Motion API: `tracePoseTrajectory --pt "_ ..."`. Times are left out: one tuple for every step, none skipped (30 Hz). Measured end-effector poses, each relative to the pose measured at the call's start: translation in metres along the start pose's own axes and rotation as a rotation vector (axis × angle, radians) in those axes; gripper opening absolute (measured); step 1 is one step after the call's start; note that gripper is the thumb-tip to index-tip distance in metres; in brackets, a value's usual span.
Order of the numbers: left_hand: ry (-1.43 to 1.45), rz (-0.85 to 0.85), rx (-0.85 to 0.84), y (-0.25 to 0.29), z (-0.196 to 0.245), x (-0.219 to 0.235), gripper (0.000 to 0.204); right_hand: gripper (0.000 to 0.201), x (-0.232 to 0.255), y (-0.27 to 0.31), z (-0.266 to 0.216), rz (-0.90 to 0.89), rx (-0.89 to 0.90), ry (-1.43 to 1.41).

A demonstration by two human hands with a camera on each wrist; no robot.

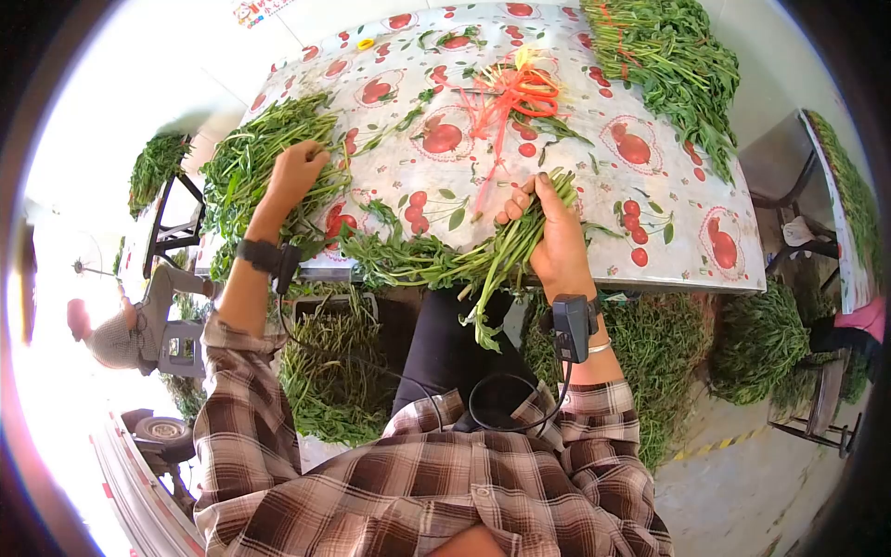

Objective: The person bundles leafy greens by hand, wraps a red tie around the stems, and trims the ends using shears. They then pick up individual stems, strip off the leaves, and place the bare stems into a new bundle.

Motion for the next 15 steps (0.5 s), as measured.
tracePoseTrajectory --pt "0.002 0.001 -0.005 -0.005 0.001 -0.006 0.027 0.021 0.0 0.0 0.0 -0.012 -0.003 -0.013" --pt "-0.033 -0.047 0.019 -0.01 0.0 -0.016 0.03 0.021 0.002 0.001 -0.001 -0.01 0.003 -0.009" --pt "-0.068 -0.095 0.041 -0.016 -0.002 -0.027 0.032 0.021 0.001 0.001 -0.001 -0.005 0.002 -0.005" --pt "-0.126 -0.077 0.079 -0.022 -0.005 -0.033 0.035 0.021 0.001 0.001 -0.001 0.001 0.001 -0.002" --pt "-0.123 -0.077 0.072 -0.025 -0.006 -0.038 0.035 0.021 0.001 0.002 -0.002 0.003 0.007 0.002" --pt "-0.163 -0.07 0.114 -0.027 -0.005 -0.041 0.035 0.021 0.002 0.002 -0.001 0.019 0.006 0.002" --pt "-0.205 -0.063 0.159 -0.027 -0.007 -0.042 0.036 0.02 0.003 0.002 -0.001 0.034 0.002 0.002" --pt "-0.197 -0.091 0.179 -0.028 -0.008 -0.044 0.036 0.02 0.004 0.001 -0.001 0.035 0.004 0.001" --pt "-0.196 -0.092 0.178 -0.029 -0.01 -0.044 0.036 0.02 0.003 0.002 -0.001 0.036 0.005 0.001" --pt "-0.141 -0.078 0.182 -0.03 -0.014 -0.043 0.034 0.02 0.003 0.002 -0.001 0.036 0.002 -0.011" --pt "-0.086 -0.064 0.187 -0.03 -0.018 -0.042 0.031 0.02 0.003 0.002 0.0 0.036 -0.002 -0.023" --pt "-0.087 -0.065 0.187 -0.028 -0.018 -0.039 0.031 0.02 0.003 0.002 0.0 0.037 -0.002 -0.024" --pt "0.148 -0.014 0.129 -0.024 -0.016 -0.033 0.027 0.02 0.002 0.002 -0.001 0.042 0.002 -0.008" --pt "0.381 0.037 0.07 -0.02 -0.015 -0.026 0.023 0.021 0.002 0.003 -0.001 0.046 0.005 0.007" --pt "0.379 0.036 0.068 -0.017 -0.013 -0.02 0.023 0.021 0.002 0.003 -0.002 0.046 0.008 0.004"
Point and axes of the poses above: each hand's wrist, its own y-axis away from the middle knuckle, its own x-axis out of the back of the hand, z = x × y, the point moved 9 cm from there along -y, towards the middle knuckle, and after that the axes turned 6 degrees about -z, right-handed, at the moved point
